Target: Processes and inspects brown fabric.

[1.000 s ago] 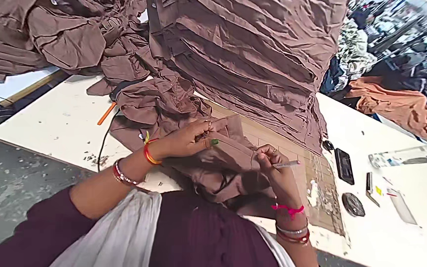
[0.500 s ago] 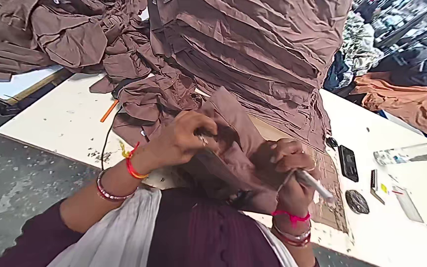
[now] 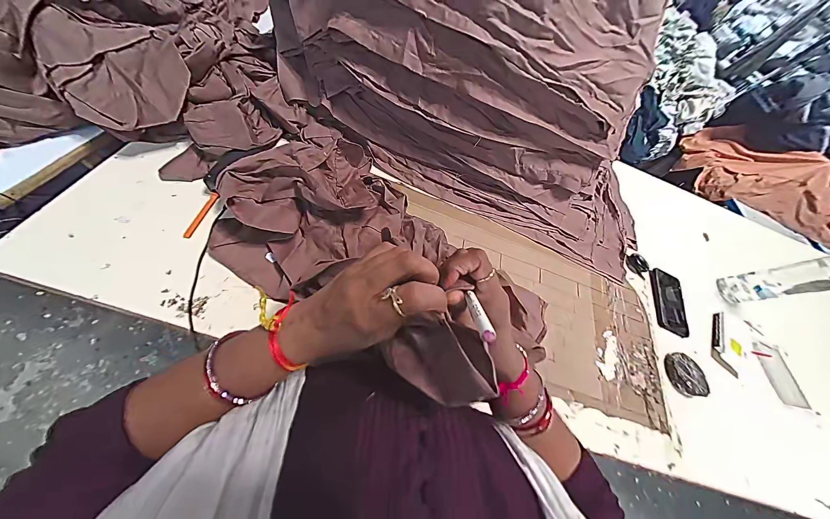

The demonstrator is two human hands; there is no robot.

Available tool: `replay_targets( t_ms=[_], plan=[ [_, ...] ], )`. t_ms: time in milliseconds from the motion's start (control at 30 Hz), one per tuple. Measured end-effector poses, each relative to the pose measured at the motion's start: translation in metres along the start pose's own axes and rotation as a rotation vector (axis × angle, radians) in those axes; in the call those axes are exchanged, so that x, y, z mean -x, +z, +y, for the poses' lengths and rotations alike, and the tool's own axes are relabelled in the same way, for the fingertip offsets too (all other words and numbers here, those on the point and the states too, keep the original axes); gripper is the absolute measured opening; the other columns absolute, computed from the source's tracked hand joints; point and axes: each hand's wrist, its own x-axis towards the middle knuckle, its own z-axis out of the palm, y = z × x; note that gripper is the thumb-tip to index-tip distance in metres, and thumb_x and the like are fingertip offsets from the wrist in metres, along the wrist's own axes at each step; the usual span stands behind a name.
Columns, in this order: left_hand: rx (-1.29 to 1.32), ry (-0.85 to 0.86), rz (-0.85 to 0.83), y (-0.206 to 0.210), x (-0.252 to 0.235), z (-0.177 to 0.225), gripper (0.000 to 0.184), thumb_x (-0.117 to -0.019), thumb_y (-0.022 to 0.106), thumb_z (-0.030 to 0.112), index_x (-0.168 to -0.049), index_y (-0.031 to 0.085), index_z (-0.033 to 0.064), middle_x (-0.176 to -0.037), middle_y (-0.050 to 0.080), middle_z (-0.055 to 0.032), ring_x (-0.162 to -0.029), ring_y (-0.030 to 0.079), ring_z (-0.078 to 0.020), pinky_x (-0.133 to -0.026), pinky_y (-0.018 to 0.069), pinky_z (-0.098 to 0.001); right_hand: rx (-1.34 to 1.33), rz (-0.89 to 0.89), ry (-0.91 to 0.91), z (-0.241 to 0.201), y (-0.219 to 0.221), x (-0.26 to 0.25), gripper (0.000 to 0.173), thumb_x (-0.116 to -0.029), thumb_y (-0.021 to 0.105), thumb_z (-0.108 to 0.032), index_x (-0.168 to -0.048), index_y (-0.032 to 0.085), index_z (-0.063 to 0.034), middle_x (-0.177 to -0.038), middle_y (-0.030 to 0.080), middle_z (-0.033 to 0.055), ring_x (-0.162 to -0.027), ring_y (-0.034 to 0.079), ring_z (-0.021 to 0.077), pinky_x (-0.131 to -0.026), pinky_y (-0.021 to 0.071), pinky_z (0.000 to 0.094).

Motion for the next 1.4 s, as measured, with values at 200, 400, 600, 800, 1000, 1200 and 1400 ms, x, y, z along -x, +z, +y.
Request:
replay_targets(
  t_ms=[200,400,600,800,1000,1200,1400],
  plan=[
    [-0.132,-0.015,-0.016,0.000,0.004,0.002,0.013,-0.1050,0.053,0.009,-0.114,0.062,0.0102,-0.101,0.058,-0.0098,-0.094,0.057,-0.0177,-0.088,0.0460,-0.0241,-0.173,0.022,0.117,0.007,0.007,0.000,0.018,-0.1043,0.056,-0.026,-0.107,0.056,-0.0075,-0.097,0.060,-0.0081,-0.094,0.056,-0.0097,-0.087,0.0493,0.0137],
    [-0.273,-0.221,0.105,0.004,0.009,0.002,0.014,-0.1005,0.058,0.013,-0.097,0.070,0.0071,-0.099,0.059,-0.0107,-0.095,0.057,-0.0149,-0.087,0.0458,-0.0210,0.112,0.328,0.074,0.005,-0.015,0.000,0.039,-0.1014,0.051,-0.058,-0.120,0.064,-0.0257,-0.106,0.063,-0.0215,-0.097,0.057,-0.0121,-0.085,0.0483,0.0123],
    [-0.374,-0.376,-0.069,-0.006,0.015,0.008,0.019,-0.0947,0.056,0.022,-0.082,0.069,0.0146,-0.099,0.065,-0.0083,-0.107,0.056,-0.0239,-0.098,0.0272,-0.0475,0.600,0.205,-0.108,-0.008,-0.006,0.014,0.022,-0.0982,0.068,-0.027,-0.092,0.070,-0.0058,-0.084,0.068,0.0075,-0.088,0.062,0.0122,-0.086,0.0463,0.0202],
    [-0.091,-0.480,-0.416,-0.016,0.029,0.017,0.033,-0.0877,0.062,0.022,-0.116,0.063,0.0048,-0.119,0.068,-0.0132,-0.108,0.067,-0.0257,-0.094,0.0526,-0.0434,0.387,-0.110,-0.074,-0.005,0.016,0.027,0.022,-0.0970,0.068,-0.023,-0.087,0.069,-0.0037,-0.081,0.068,0.0100,-0.084,0.062,0.0178,-0.085,0.0473,0.0219],
    [0.041,-0.507,-0.070,-0.003,0.025,0.019,0.028,-0.1040,0.057,0.024,-0.106,0.072,0.0006,-0.099,0.076,-0.0116,-0.092,0.069,-0.0057,-0.086,0.0505,-0.0143,0.140,0.139,0.214,-0.014,-0.002,0.020,0.066,-0.1048,0.019,-0.064,-0.111,0.059,-0.0122,-0.091,0.064,-0.0075,-0.090,0.060,-0.0047,-0.084,0.0494,0.0169],
    [-0.050,-0.459,-0.008,0.001,0.027,0.017,0.028,-0.1048,0.056,0.023,-0.097,0.072,0.0017,-0.090,0.075,-0.0106,-0.087,0.069,-0.0060,-0.081,0.0502,-0.0137,-0.158,0.016,0.190,-0.023,-0.008,0.015,0.026,-0.1008,0.064,-0.038,-0.104,0.060,-0.0132,-0.091,0.062,-0.0110,-0.083,0.057,-0.0096,-0.075,0.0490,0.0094],
    [-0.157,-0.389,-0.003,-0.001,0.028,0.016,0.029,-0.1066,0.054,0.024,-0.098,0.071,0.0022,-0.088,0.074,-0.0115,-0.083,0.069,-0.0080,-0.077,0.0509,-0.0146,-0.057,0.089,0.103,-0.018,-0.003,0.021,0.014,-0.0990,0.067,-0.014,-0.110,0.067,-0.0051,-0.103,0.070,-0.0008,-0.096,0.065,-0.0007,-0.085,0.0550,0.0162]
  ],
)
